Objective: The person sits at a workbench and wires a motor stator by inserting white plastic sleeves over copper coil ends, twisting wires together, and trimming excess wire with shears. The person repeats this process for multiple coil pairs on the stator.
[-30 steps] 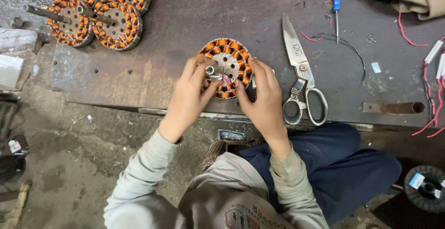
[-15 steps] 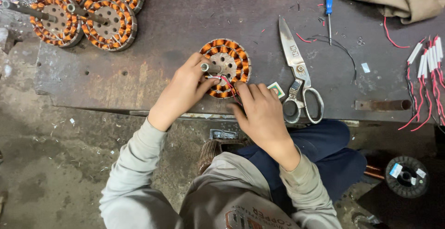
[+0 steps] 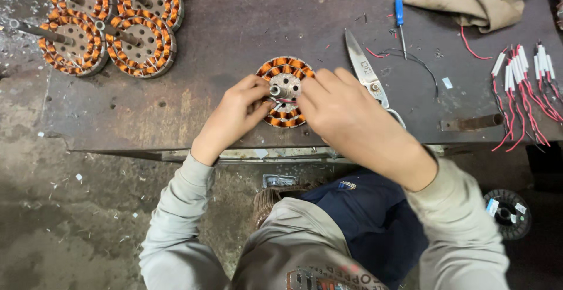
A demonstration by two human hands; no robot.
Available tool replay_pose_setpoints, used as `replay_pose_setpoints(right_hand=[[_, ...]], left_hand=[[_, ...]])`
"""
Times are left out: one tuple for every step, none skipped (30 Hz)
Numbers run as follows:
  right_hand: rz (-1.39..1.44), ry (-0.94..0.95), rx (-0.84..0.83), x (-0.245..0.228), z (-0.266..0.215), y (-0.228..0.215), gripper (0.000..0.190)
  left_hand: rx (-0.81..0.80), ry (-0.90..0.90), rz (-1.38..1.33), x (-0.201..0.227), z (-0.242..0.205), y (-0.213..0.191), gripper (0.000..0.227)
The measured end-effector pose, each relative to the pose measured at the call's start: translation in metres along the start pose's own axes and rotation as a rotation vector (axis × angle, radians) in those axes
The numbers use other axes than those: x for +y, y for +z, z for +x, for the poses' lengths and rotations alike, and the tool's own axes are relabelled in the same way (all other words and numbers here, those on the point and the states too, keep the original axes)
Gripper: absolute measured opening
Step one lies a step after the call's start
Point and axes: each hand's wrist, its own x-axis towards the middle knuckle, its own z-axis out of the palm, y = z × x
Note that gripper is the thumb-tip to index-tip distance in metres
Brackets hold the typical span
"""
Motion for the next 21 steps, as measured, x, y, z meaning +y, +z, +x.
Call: replay_pose_setpoints(right_hand=[[-0.111, -0.061, -0.025, 0.001, 0.007, -0.007, 0.017], [-0.223, -0.122, -0.051, 0.002, 0.014, -0.014, 0.015], [-0.278, -0.162, -0.023, 0.002, 0.02, -0.019, 0.014], [-0.334, -0.203, 0.005, 0.002, 0.026, -0.024, 0.013], [-0.392, -0.243, 0.033, 0.004, 0.031, -0.028, 0.012], [-0.376, -0.25, 0.034, 0.006, 0.034, -0.033, 0.011], [-0.361, -0.256, 0.037, 0.009, 0.037, -0.038, 0.01], [-0.347, -0.261, 0.04, 0.011, 0.039, -0.042, 0.009], [-0.367, -0.254, 0.035, 0.014, 0.041, -0.045, 0.009], [-0.388, -0.248, 0.03, 0.018, 0.042, -0.048, 0.009], [-0.408, -0.239, 0.024, 0.022, 0.043, -0.051, 0.009], [-0.397, -0.234, 0.051, 0.026, 0.044, -0.053, 0.009], [-0.385, -0.229, 0.077, 0.032, 0.044, -0.054, 0.01], [-0.374, -0.224, 0.104, 0.037, 0.043, -0.055, 0.01], [-0.367, -0.193, 0.121, 0.042, 0.041, -0.057, 0.012], [-0.36, -0.163, 0.139, 0.048, 0.038, -0.058, 0.013], [-0.356, -0.13, 0.159, 0.054, 0.034, -0.059, 0.015], [-0.334, -0.077, 0.194, 0.059, 0.029, -0.058, 0.015], [-0.308, -0.023, 0.225, 0.063, 0.022, -0.057, 0.015], [-0.282, 0.03, 0.257, 0.067, 0.014, -0.055, 0.016], [-0.226, 0.111, 0.3, 0.067, 0.003, -0.053, 0.016]], left_hand=[[0.004, 0.05, 0.029, 0.001, 0.0, 0.0, 0.024], [0.008, 0.101, 0.057, 0.001, 0.0, -0.001, 0.025], [0.009, 0.112, 0.085, 0.003, 0.001, -0.001, 0.025], [0.01, 0.124, 0.114, 0.005, 0.002, 0.0, 0.025], [0.012, 0.137, 0.142, 0.006, 0.004, 0.001, 0.025], [0.033, 0.154, 0.12, 0.008, 0.006, 0.001, 0.025], [0.053, 0.172, 0.099, 0.011, 0.008, 0.001, 0.024], [0.073, 0.19, 0.079, 0.013, 0.011, 0.001, 0.024], [0.057, 0.134, 0.06, 0.015, 0.014, 0.002, 0.022], [0.041, 0.078, 0.041, 0.016, 0.018, 0.003, 0.021], [0.022, 0.021, 0.021, 0.018, 0.021, 0.003, 0.02], [0.024, 0.088, 0.036, 0.019, 0.025, 0.002, 0.019], [0.026, 0.154, 0.05, 0.019, 0.03, 0.001, 0.018], [0.027, 0.22, 0.064, 0.02, 0.035, -0.001, 0.017], [0.008, 0.236, 0.07, 0.02, 0.041, -0.003, 0.017], [-0.012, 0.253, 0.076, 0.021, 0.046, -0.006, 0.017], [-0.033, 0.272, 0.083, 0.022, 0.052, -0.009, 0.017], [-0.052, 0.294, 0.044, 0.022, 0.06, -0.012, 0.017], [-0.073, 0.313, 0.002, 0.022, 0.067, -0.015, 0.017], [-0.094, 0.331, -0.04, 0.023, 0.074, -0.016, 0.016], [-0.114, 0.271, -0.128, 0.024, 0.08, -0.016, 0.015]])
